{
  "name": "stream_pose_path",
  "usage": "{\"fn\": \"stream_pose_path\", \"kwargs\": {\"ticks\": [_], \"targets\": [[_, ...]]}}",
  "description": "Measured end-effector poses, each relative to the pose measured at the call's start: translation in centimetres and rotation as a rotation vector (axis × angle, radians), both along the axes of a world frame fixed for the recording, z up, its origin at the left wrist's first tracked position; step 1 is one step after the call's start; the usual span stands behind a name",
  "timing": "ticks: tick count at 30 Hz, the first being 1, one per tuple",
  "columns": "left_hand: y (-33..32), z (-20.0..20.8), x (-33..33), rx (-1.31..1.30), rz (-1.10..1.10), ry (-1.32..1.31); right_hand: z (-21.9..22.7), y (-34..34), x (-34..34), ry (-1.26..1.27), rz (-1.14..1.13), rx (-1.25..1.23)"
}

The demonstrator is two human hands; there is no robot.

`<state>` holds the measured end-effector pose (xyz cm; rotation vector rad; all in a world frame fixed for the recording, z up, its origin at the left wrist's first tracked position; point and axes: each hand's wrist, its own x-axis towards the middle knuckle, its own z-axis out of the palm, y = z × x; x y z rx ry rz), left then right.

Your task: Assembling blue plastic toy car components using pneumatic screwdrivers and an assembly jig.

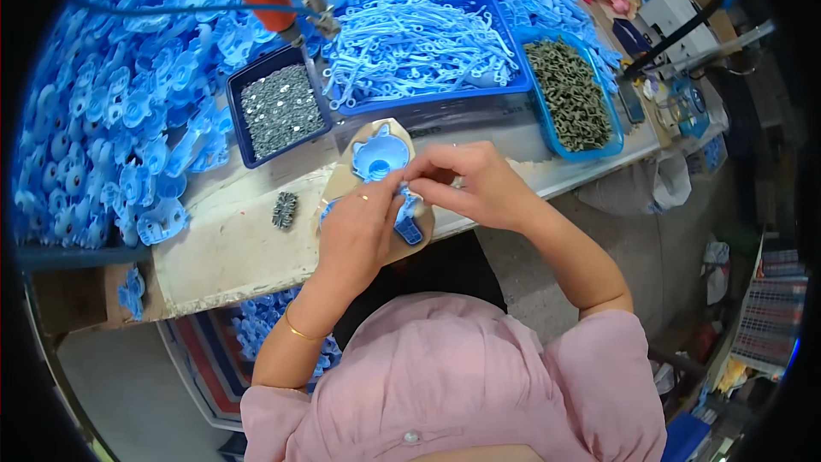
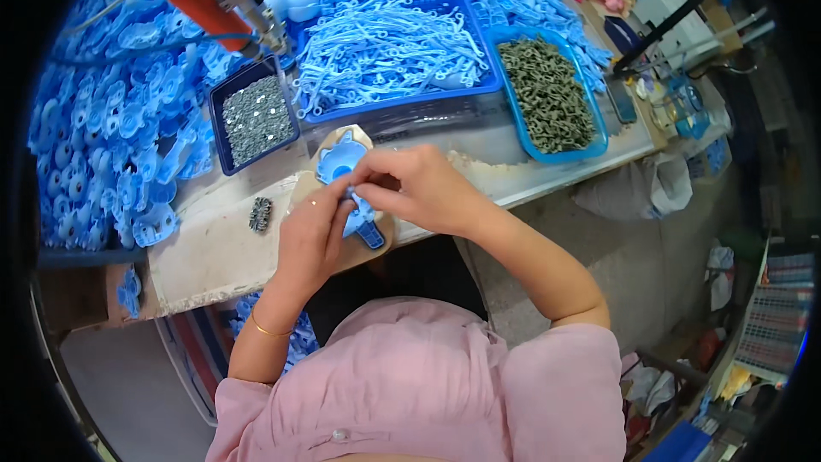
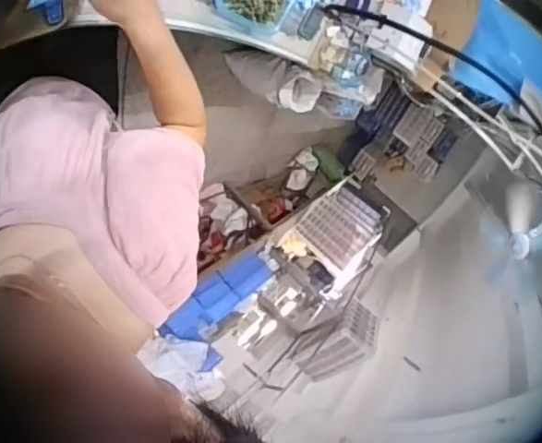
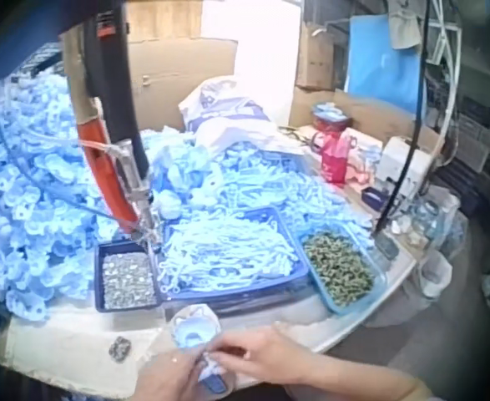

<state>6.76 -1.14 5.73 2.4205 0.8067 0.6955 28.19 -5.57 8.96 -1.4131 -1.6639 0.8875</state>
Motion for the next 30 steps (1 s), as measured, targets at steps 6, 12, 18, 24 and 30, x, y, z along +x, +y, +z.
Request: {"fn": "stream_pose_path", "kwargs": {"ticks": [6, 12, 18, 24, 30], "targets": [[-0.9, -0.1, -0.8, -0.336, 0.068, -0.146, -2.6, -2.0, 14.6, -0.608, -0.698, 0.231], [-1.0, -0.5, -0.8, -0.371, 0.032, -0.151, -5.1, -3.6, 20.8, -1.091, -0.758, 0.188], [-1.3, -0.6, -1.3, -0.373, 0.042, -0.169, -4.0, -3.3, 22.8, -0.569, -0.812, 0.148], [-1.2, -0.7, -1.4, -0.385, 0.048, -0.206, -2.7, -3.1, 22.5, 0.327, -0.740, -0.042], [-1.2, -0.4, -1.0, -0.451, 0.009, -0.288, -1.9, -1.2, 16.3, 0.545, -0.449, -0.151]]}}
